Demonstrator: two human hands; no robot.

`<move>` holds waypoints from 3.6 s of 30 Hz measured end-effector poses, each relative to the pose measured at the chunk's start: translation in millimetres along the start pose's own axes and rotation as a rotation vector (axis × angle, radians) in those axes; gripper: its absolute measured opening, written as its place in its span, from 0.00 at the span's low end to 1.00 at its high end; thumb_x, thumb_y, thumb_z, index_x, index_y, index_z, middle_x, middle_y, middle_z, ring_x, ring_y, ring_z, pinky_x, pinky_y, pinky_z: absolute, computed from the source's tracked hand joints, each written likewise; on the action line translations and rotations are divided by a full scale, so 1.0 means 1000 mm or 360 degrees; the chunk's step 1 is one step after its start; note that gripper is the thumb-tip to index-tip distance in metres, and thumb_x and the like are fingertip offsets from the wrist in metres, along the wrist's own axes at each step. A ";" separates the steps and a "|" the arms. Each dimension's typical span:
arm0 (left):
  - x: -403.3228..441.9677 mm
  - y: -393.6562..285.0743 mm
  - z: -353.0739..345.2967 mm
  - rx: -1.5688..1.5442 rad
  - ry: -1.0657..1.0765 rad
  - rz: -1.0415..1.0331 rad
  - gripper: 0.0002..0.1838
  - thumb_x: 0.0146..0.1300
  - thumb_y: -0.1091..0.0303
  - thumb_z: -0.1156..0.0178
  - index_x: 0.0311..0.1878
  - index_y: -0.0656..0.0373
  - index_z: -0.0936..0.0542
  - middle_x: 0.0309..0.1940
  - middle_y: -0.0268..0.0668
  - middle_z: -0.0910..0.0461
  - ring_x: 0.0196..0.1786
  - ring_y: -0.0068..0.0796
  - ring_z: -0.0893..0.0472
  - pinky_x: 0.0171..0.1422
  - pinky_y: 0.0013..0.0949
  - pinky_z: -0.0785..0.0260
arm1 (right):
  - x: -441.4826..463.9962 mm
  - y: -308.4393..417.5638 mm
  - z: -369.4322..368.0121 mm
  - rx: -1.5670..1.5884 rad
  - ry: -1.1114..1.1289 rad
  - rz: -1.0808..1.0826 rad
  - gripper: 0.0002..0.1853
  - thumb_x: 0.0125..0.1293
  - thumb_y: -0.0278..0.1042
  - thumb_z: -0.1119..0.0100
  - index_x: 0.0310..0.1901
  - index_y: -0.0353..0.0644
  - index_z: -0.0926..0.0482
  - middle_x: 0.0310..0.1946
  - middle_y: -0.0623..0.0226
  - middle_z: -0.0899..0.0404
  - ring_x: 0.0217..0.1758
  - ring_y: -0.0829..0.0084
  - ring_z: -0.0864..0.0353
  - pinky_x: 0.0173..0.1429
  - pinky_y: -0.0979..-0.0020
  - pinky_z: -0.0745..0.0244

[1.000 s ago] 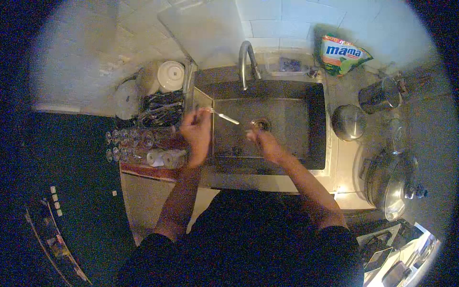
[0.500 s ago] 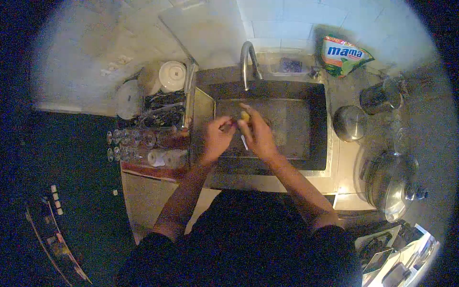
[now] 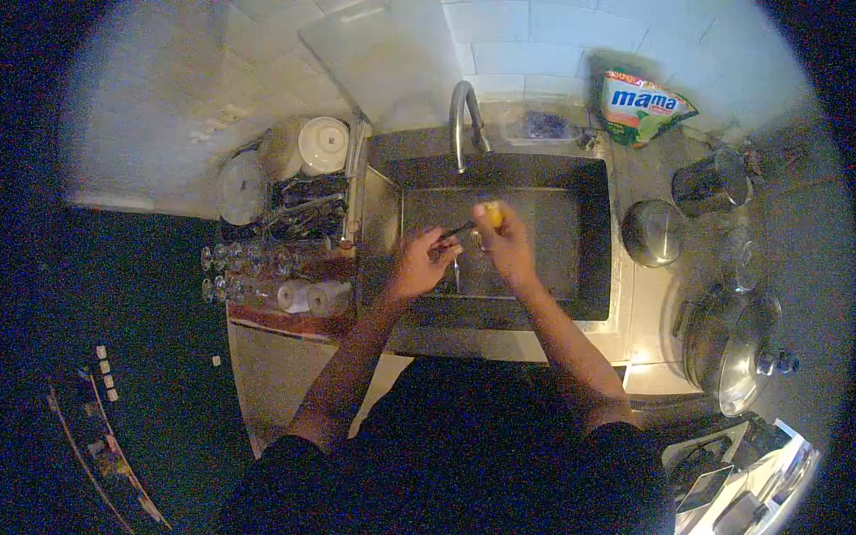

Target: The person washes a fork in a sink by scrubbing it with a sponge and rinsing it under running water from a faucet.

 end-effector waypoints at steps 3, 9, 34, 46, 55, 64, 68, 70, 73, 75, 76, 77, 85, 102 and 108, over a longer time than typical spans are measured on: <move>-0.003 0.028 -0.013 -0.0646 -0.0071 0.0146 0.13 0.75 0.68 0.38 0.57 0.61 0.27 0.45 0.41 0.19 0.44 0.40 0.10 0.51 0.38 0.16 | 0.006 -0.004 0.021 0.0209 -0.0239 0.0016 0.17 0.79 0.51 0.40 0.40 0.45 0.22 0.31 0.81 0.26 0.33 0.85 0.31 0.36 0.75 0.34; -0.007 0.055 -0.005 -0.1402 -0.0221 0.0490 0.10 0.79 0.68 0.44 0.54 0.53 0.36 0.45 0.38 0.25 0.42 0.35 0.14 0.50 0.48 0.13 | 0.004 0.003 0.035 0.0163 -0.0192 0.0055 0.17 0.79 0.52 0.41 0.40 0.47 0.24 0.26 0.80 0.31 0.28 0.84 0.32 0.34 0.75 0.34; -0.016 -0.051 0.019 0.0187 -0.0557 -0.0361 0.14 0.61 0.67 0.25 0.50 0.53 0.11 0.41 0.40 0.15 0.39 0.40 0.14 0.40 0.39 0.19 | -0.011 -0.016 0.015 -0.0070 -0.0089 -0.0074 0.22 0.78 0.57 0.42 0.39 0.43 0.20 0.28 0.76 0.22 0.28 0.81 0.28 0.31 0.72 0.30; -0.014 -0.013 -0.005 -0.0118 -0.0373 -0.0048 0.09 0.63 0.69 0.27 0.45 0.60 0.11 0.37 0.41 0.11 0.37 0.34 0.12 0.43 0.36 0.21 | -0.015 -0.021 0.026 0.0029 -0.0354 0.0185 0.17 0.82 0.44 0.47 0.56 0.39 0.20 0.49 0.62 0.20 0.51 0.65 0.19 0.62 0.62 0.26; -0.013 0.011 -0.015 -0.0722 -0.0125 0.0436 0.12 0.66 0.66 0.26 0.47 0.65 0.11 0.35 0.35 0.10 0.37 0.19 0.16 0.43 0.27 0.23 | -0.042 0.040 -0.006 -0.0886 -0.0011 0.0860 0.24 0.67 0.21 0.35 0.65 0.42 0.20 0.51 0.60 0.20 0.54 0.63 0.17 0.54 0.65 0.19; -0.014 -0.008 -0.005 -0.0711 -0.0139 0.0367 0.12 0.67 0.67 0.27 0.49 0.65 0.11 0.36 0.34 0.10 0.37 0.18 0.17 0.42 0.27 0.24 | -0.026 0.034 0.010 -0.0550 0.0028 0.0512 0.18 0.72 0.28 0.35 0.62 0.41 0.19 0.47 0.62 0.18 0.47 0.68 0.15 0.52 0.67 0.19; -0.014 -0.010 -0.002 -0.0677 -0.0206 0.0337 0.12 0.67 0.67 0.28 0.48 0.65 0.11 0.35 0.33 0.11 0.36 0.17 0.17 0.41 0.26 0.24 | -0.024 0.052 0.021 -0.0659 -0.0282 0.0668 0.14 0.77 0.37 0.39 0.58 0.42 0.17 0.44 0.67 0.15 0.46 0.73 0.15 0.52 0.71 0.20; -0.014 -0.009 0.000 -0.0705 -0.0240 0.0388 0.12 0.68 0.67 0.28 0.48 0.65 0.11 0.35 0.33 0.11 0.36 0.18 0.17 0.42 0.26 0.24 | -0.017 0.038 0.028 -0.0462 -0.0387 0.0526 0.15 0.78 0.41 0.41 0.58 0.42 0.17 0.44 0.69 0.14 0.47 0.75 0.15 0.53 0.72 0.20; -0.014 -0.008 0.004 -0.0715 -0.0319 0.0396 0.12 0.68 0.67 0.28 0.47 0.66 0.11 0.36 0.34 0.11 0.36 0.18 0.16 0.42 0.26 0.23 | 0.000 -0.019 0.025 0.0264 -0.0276 0.0116 0.18 0.80 0.46 0.43 0.59 0.42 0.17 0.46 0.72 0.13 0.48 0.76 0.16 0.55 0.71 0.21; -0.014 -0.007 0.004 -0.0680 -0.0345 0.0376 0.12 0.67 0.66 0.27 0.47 0.65 0.11 0.37 0.35 0.10 0.38 0.20 0.15 0.44 0.27 0.22 | -0.003 -0.038 0.011 0.0463 -0.0053 -0.0078 0.22 0.81 0.50 0.44 0.60 0.40 0.18 0.48 0.72 0.13 0.50 0.77 0.17 0.58 0.70 0.22; -0.013 -0.004 0.003 -0.0648 -0.0340 0.0370 0.13 0.67 0.64 0.27 0.48 0.64 0.10 0.38 0.35 0.10 0.39 0.21 0.14 0.46 0.28 0.22 | -0.002 -0.051 0.004 0.0475 0.0008 -0.0097 0.23 0.81 0.52 0.45 0.60 0.39 0.18 0.49 0.72 0.13 0.51 0.77 0.18 0.59 0.70 0.23; -0.013 -0.001 0.001 -0.0617 -0.0333 0.0367 0.14 0.67 0.63 0.27 0.48 0.63 0.10 0.39 0.36 0.09 0.40 0.22 0.13 0.48 0.28 0.21 | -0.001 -0.068 -0.008 0.0487 0.0069 -0.0121 0.24 0.81 0.53 0.46 0.60 0.39 0.18 0.50 0.71 0.13 0.52 0.77 0.18 0.60 0.70 0.24; -0.018 -0.003 0.001 -0.0509 -0.0239 0.0362 0.12 0.66 0.66 0.27 0.46 0.64 0.10 0.39 0.38 0.09 0.41 0.24 0.13 0.50 0.30 0.21 | -0.010 -0.069 -0.032 0.0214 0.0291 -0.0156 0.27 0.85 0.52 0.58 0.68 0.36 0.27 0.61 0.58 0.18 0.61 0.65 0.17 0.68 0.62 0.23; -0.026 0.011 0.002 -0.0648 -0.0178 0.0373 0.14 0.66 0.63 0.25 0.47 0.64 0.10 0.35 0.34 0.10 0.36 0.16 0.17 0.42 0.26 0.24 | 0.000 -0.039 -0.007 0.0715 0.0011 -0.0120 0.23 0.85 0.48 0.56 0.64 0.37 0.25 0.54 0.61 0.16 0.54 0.69 0.16 0.61 0.66 0.20; -0.029 0.018 -0.010 -0.0649 -0.0062 0.0465 0.13 0.65 0.62 0.25 0.47 0.60 0.09 0.36 0.34 0.10 0.39 0.19 0.16 0.47 0.28 0.24 | -0.028 -0.006 -0.043 0.1100 0.0565 -0.0523 0.29 0.85 0.58 0.62 0.65 0.40 0.25 0.54 0.61 0.16 0.56 0.67 0.15 0.62 0.65 0.20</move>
Point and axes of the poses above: each hand's wrist, its own x-axis towards the middle knuckle, its own z-axis out of the back of the hand, y = z × x, the point moved 9 cm from there along x, towards the middle knuckle
